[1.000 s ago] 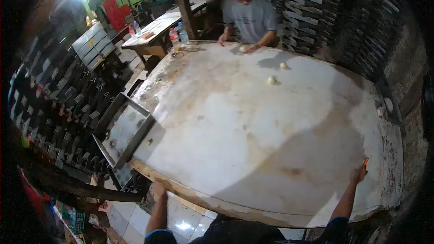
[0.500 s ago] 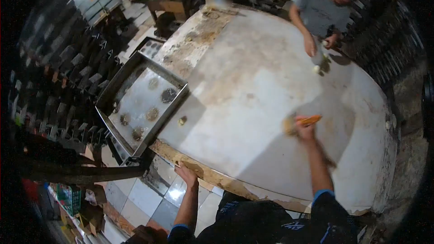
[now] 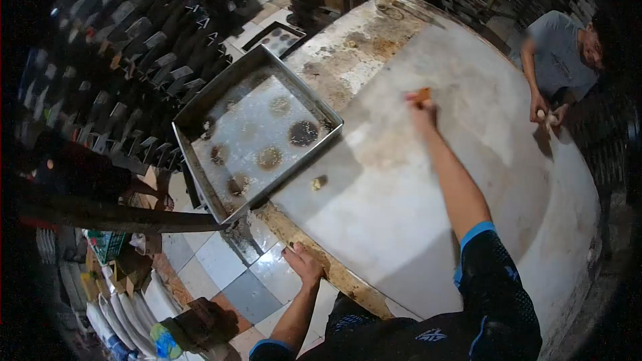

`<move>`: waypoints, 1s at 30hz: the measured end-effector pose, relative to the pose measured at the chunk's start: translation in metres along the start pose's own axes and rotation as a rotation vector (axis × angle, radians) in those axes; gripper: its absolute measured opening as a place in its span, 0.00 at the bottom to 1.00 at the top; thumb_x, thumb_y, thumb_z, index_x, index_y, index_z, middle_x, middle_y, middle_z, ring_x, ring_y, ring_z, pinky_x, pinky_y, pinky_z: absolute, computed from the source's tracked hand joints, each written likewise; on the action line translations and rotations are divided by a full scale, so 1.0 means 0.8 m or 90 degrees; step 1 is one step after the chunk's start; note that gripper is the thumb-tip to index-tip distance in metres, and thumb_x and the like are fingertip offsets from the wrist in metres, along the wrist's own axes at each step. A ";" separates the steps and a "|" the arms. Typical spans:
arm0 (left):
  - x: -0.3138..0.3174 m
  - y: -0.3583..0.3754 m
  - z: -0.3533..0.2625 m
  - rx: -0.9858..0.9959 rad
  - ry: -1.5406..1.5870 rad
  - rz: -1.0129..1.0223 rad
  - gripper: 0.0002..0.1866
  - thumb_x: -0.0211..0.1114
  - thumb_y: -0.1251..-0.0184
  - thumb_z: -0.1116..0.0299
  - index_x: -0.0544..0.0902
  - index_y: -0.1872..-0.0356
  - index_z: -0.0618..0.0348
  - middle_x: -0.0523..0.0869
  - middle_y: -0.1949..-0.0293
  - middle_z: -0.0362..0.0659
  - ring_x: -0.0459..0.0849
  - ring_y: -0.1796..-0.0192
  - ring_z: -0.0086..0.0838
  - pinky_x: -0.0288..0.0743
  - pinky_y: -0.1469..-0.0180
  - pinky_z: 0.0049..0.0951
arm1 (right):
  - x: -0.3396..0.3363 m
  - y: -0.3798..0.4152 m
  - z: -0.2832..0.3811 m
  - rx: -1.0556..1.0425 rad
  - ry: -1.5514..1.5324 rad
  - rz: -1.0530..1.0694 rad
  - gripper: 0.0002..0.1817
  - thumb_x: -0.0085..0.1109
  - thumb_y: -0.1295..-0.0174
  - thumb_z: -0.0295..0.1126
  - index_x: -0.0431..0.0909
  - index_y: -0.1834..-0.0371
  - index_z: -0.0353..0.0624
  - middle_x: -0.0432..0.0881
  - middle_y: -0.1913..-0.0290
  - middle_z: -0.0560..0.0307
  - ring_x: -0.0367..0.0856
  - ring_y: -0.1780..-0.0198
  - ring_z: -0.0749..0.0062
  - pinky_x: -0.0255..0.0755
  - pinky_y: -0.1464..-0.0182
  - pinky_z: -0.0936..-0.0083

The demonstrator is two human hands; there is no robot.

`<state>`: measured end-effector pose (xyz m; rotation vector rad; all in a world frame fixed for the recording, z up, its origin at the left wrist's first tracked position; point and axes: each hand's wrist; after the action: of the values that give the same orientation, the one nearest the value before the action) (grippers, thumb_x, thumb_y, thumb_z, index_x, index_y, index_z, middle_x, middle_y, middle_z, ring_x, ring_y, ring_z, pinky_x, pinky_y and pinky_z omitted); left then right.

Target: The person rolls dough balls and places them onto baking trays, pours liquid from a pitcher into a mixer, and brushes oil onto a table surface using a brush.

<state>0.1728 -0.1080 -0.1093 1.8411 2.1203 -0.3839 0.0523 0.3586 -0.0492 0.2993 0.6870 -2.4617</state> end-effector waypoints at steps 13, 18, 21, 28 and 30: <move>0.006 -0.016 0.005 -0.002 -0.099 -0.009 0.26 0.48 0.35 0.59 0.65 0.49 0.78 0.66 0.50 0.69 0.64 0.46 0.58 0.54 0.40 0.45 | -0.559 0.359 -0.011 0.388 0.116 -0.289 0.14 0.55 0.43 0.26 0.74 0.53 0.37 0.76 0.56 0.54 0.75 0.55 0.66 0.69 0.52 0.72; -0.005 -0.005 0.004 -0.051 -0.170 0.051 0.28 0.45 0.36 0.56 0.67 0.51 0.78 0.66 0.51 0.71 0.64 0.47 0.60 0.58 0.42 0.48 | -0.680 0.389 -0.114 0.234 0.437 -0.229 0.20 0.46 0.36 0.42 0.71 0.49 0.37 0.75 0.54 0.52 0.73 0.54 0.61 0.65 0.49 0.64; 0.006 0.020 0.058 0.082 -0.342 0.151 0.32 0.44 0.34 0.50 0.66 0.49 0.78 0.64 0.49 0.72 0.63 0.45 0.61 0.58 0.41 0.47 | -0.574 0.414 -0.154 0.125 0.426 0.007 0.23 0.44 0.34 0.48 0.72 0.54 0.37 0.74 0.54 0.50 0.72 0.55 0.61 0.65 0.48 0.63; -0.102 0.283 0.124 0.037 -0.237 0.199 0.28 0.50 0.37 0.46 0.80 0.63 0.66 0.80 0.67 0.63 0.79 0.58 0.55 0.71 0.53 0.44 | -0.546 0.566 0.055 0.258 -0.367 0.154 0.10 0.62 0.49 0.23 0.79 0.62 0.39 0.77 0.61 0.64 0.75 0.59 0.76 0.69 0.57 0.78; -0.166 0.342 0.163 -0.016 -0.380 0.375 0.30 0.49 0.39 0.44 0.82 0.74 0.66 0.80 0.73 0.62 0.79 0.62 0.55 0.72 0.55 0.42 | -0.654 0.549 -0.036 0.290 -0.209 0.066 0.15 0.60 0.45 0.28 0.76 0.53 0.41 0.78 0.58 0.60 0.76 0.56 0.72 0.73 0.56 0.71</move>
<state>0.4681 -0.2418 -0.1765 1.9150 1.1363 -0.6457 0.7333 0.3013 -0.0702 0.0906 -0.0291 -2.4619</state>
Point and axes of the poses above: each hand's wrist, its own y-axis away from the middle knuckle, its own x-axis out of the palm, z = x × y
